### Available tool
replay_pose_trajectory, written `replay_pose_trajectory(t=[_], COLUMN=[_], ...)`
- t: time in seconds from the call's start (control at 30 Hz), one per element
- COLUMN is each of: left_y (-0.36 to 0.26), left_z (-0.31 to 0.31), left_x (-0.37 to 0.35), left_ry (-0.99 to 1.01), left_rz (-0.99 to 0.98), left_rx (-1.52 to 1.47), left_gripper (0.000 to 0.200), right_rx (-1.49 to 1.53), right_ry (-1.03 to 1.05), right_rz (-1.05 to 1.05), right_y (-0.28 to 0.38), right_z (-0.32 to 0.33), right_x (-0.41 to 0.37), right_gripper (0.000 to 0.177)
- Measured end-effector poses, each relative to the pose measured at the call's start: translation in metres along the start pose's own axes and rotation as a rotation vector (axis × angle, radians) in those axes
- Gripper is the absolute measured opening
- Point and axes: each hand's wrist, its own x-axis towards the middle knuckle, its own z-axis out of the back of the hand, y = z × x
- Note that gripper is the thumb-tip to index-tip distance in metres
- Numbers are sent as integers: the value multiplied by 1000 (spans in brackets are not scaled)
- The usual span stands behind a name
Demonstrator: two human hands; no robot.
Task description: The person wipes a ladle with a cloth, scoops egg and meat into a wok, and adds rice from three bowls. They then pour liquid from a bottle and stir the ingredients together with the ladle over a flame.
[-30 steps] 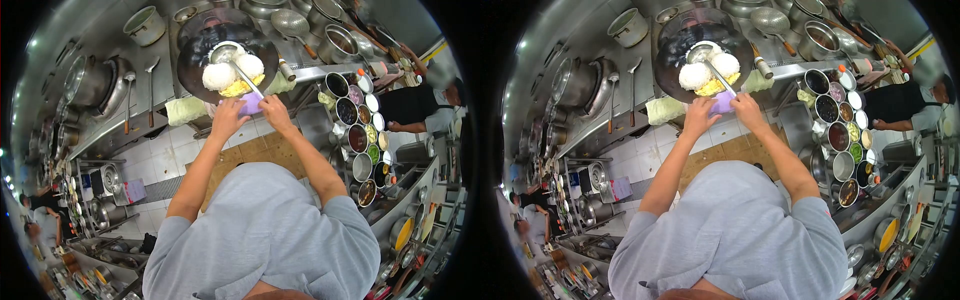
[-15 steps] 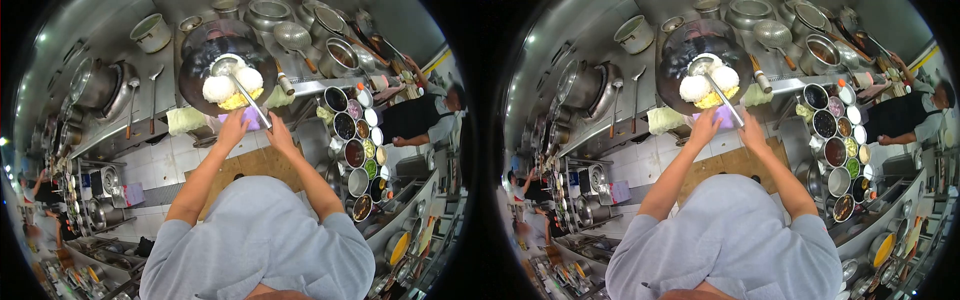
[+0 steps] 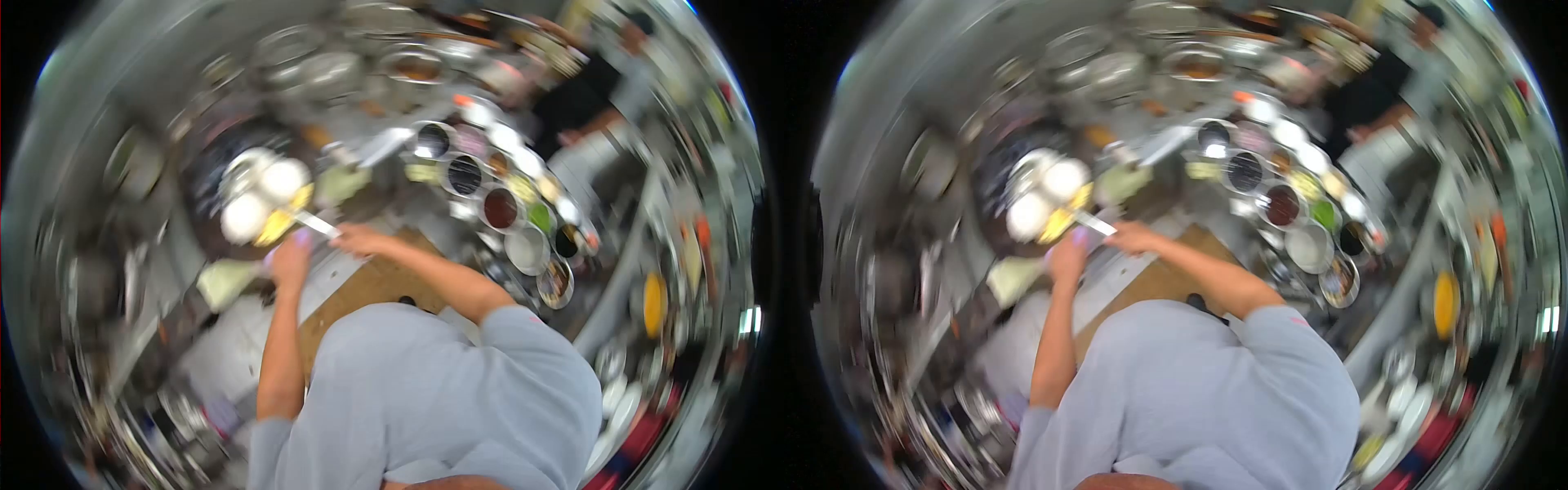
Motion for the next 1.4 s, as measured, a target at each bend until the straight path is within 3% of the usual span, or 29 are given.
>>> replay_pose_trajectory(t=[0.03, 0.1, 0.2, 0.27, 0.3, 0.33, 0.37, 0.4, 0.43, 0.5, 0.57, 0.63, 0.7, 0.73, 0.77, 0.8, 0.83, 0.87, 0.93, 0.97, 1.03, 1.07, 1.1, 1.13, 1.17, 1.2, 1.23, 1.37, 1.4], left_y=[2, 9, -1, -2, -7, -14, -20, -27, -33, -39, -45, -62, -70, -72, -64, -80, -87, -83, -79, -77, -74, -73, -71, -69, -70, -73, -76, -85, -89], left_z=[-9, -17, -6, -4, 2, 11, 19, 22, 26, 29, 28, 24, 17, 2, -12, -8, -9, -22, -32, -41, -58, -64, -68, -69, -67, -64, -59, 19, 62], left_x=[4, 0, -8, -12, -15, -19, -23, -28, -34, -46, -58, -68, -82, -88, -89, -86, -82, -80, -70, -64, -52, -49, -43, -38, -33, -30, -26, -10, -5], left_ry=[13, -70, -105, -167, -177, -190, -206, -212, -222, -206, -163, 94, 318, 429, 591, 693, 747, 768, 707, 625, 479, 471, 465, 460, 450, 442, 432, 272, 85], left_rz=[62, 11, 4, -17, -64, -105, -142, -155, -161, -179, -195, -22, 97, 259, 265, 427, 506, 613, 802, 851, 917, 879, 835, 787, 766, 743, 718, 599, 662], left_rx=[6, -53, -59, -161, -157, -152, -145, -172, -197, -232, -255, -523, -685, -902, -1027, -1112, -1144, -1255, -1460, -1561, -1758, -1842, -1923, -2002, -2067, -2133, -2200, -2402, -2342], left_gripper=[40, 38, 36, 38, 40, 42, 44, 44, 45, 43, 40, 36, 33, 31, 28, 27, 29, 34, 39, 39, 39, 38, 37, 37, 35, 34, 33, 29, 27], right_rx=[-291, -163, 131, 153, 237, 194, 274, 34, 218, -112, -186, -158, -237, -179, -285, -226, -315, -241, -66, -61, -129, -14, -34, -119, -161, -219, -497, -130, -47], right_ry=[-260, -506, -940, -1425, -1518, -1776, -1938, -2073, -2177, -2314, -2130, -1908, -1798, -1698, -1729, -1687, -1646, -1699, -1735, -1798, -1860, -1942, -1988, -2102, -2153, -2112, -2148, -1791, -1691], right_rz=[276, 423, 414, 340, 61, -11, 28, -179, -176, -318, -527, -347, -320, -548, -370, -116, -200, -129, -246, -210, -747, -494, -621, -369, -298, -369, -262, 299, 429], right_y=[-40, -49, -65, -115, -125, -149, -195, -228, -250, -313, -355, -419, -401, -390, -389, -430, -441, -454, -459, -495, -461, -465, -442, -379, -369, -369, -326, -182, -145], right_z=[-14, -9, 27, 52, 68, 82, 98, 112, 125, 144, 161, 182, 198, 206, 210, 224, 230, 232, 233, 241, 241, 246, 248, 237, 244, 260, 260, 276, 272], right_x=[20, -15, -98, -136, -179, -206, -230, -269, -301, -350, -387, -411, -419, -418, -412, -408, -407, -404, -403, -401, -407, -414, -421, -422, -434, -453, -458, -461, -441], right_gripper=[57, 47, 41, 40, 34, 27, 40, 53, 59, 71, 83, 89, 85, 85, 86, 84, 81, 80, 87, 85, 82, 80, 76, 72, 71, 70, 68, 62, 59])
